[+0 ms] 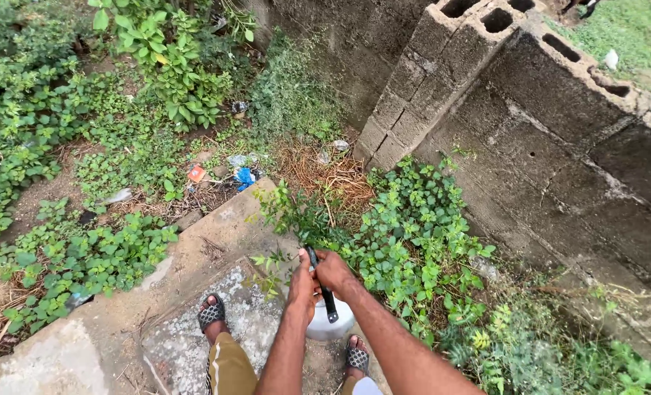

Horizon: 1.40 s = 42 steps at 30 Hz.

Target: Spraying plants in an outdoor garden area using a hand-pumped pressure sprayer.

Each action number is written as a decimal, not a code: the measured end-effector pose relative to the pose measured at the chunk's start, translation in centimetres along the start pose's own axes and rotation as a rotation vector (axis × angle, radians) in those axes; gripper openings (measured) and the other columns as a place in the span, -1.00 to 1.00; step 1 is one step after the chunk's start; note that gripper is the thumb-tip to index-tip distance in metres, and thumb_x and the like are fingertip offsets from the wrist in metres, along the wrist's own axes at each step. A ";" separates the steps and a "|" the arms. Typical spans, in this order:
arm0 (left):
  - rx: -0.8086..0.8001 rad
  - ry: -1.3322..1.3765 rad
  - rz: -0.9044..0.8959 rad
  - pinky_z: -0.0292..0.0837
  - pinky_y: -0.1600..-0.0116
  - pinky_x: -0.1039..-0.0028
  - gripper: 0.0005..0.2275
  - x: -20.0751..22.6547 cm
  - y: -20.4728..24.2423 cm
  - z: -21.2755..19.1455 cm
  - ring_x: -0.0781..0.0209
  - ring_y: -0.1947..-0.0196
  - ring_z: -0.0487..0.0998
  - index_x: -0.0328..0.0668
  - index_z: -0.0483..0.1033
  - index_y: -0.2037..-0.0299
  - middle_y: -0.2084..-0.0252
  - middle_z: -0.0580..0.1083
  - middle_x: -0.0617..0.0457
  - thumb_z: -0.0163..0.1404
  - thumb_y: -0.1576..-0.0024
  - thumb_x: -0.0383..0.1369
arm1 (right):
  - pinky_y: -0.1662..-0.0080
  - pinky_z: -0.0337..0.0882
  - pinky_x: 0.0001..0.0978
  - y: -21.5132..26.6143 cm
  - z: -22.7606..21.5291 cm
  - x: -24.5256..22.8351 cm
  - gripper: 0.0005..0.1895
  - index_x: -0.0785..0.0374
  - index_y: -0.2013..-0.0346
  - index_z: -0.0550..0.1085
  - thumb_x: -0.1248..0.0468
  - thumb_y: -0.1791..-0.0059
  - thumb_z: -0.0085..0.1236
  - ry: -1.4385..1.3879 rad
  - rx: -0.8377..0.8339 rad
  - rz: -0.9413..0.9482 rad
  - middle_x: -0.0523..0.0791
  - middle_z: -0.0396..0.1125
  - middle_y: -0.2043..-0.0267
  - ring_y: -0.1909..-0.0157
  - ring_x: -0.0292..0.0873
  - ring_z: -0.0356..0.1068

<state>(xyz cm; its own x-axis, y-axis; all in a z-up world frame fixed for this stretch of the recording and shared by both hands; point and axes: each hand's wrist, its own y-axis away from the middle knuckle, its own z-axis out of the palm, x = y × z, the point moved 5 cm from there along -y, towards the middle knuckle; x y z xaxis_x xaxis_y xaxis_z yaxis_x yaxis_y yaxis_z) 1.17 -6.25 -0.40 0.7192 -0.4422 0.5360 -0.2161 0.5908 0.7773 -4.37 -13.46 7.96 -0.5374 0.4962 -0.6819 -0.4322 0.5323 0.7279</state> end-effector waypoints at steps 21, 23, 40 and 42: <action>-0.120 -0.270 0.028 0.23 0.30 0.34 -0.36 1.0 -0.7 6.0 0.27 0.48 0.29 -0.12 0.40 0.35 0.51 0.34 0.15 -0.29 -0.14 0.37 | 0.40 0.42 -0.24 -2.0 -7.3 3.3 -0.51 0.23 -0.23 0.37 0.42 0.02 -0.09 -0.076 0.262 -0.095 -0.02 0.48 0.41 0.47 -0.17 0.41; -0.133 -0.284 0.052 0.27 0.30 0.37 -0.40 3.3 1.1 7.2 0.29 0.48 0.31 -0.08 0.41 0.35 0.50 0.36 0.17 -0.28 -0.13 0.34 | 0.41 0.45 -0.28 -0.5 -7.5 1.4 -0.50 0.24 -0.22 0.40 0.43 0.03 -0.11 -0.145 0.267 -0.119 -0.05 0.48 0.41 0.48 -0.19 0.42; 0.082 -0.821 0.461 0.40 -0.09 0.27 -0.52 7.3 5.1 6.4 0.11 0.05 0.55 -0.04 0.37 -0.31 0.01 0.56 -0.06 -0.07 -0.23 -0.05 | 0.26 0.46 0.07 0.5 -5.9 1.8 -0.88 0.23 0.12 0.33 0.38 -0.03 -0.05 -1.156 0.231 -0.018 -0.08 0.38 0.33 0.23 0.07 0.50; 0.040 -0.835 0.505 0.43 -0.09 0.27 -0.49 7.1 5.2 6.5 0.13 0.03 0.59 0.02 0.35 -0.33 -0.01 0.58 -0.01 -0.03 -0.16 -0.08 | 0.16 0.45 0.09 2.8 -5.6 0.3 -0.76 0.13 0.04 0.32 0.41 -0.01 -0.01 -1.024 0.220 0.021 -0.01 0.44 0.25 0.17 0.00 0.49</action>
<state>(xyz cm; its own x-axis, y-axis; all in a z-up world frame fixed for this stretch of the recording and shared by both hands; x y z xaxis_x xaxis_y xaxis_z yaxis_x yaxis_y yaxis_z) 0.87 -10.78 9.60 -0.1602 -0.4885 0.8577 -0.4036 0.8254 0.3947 -9.82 -15.64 10.15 0.3715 0.7957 -0.4784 -0.2334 0.5788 0.7813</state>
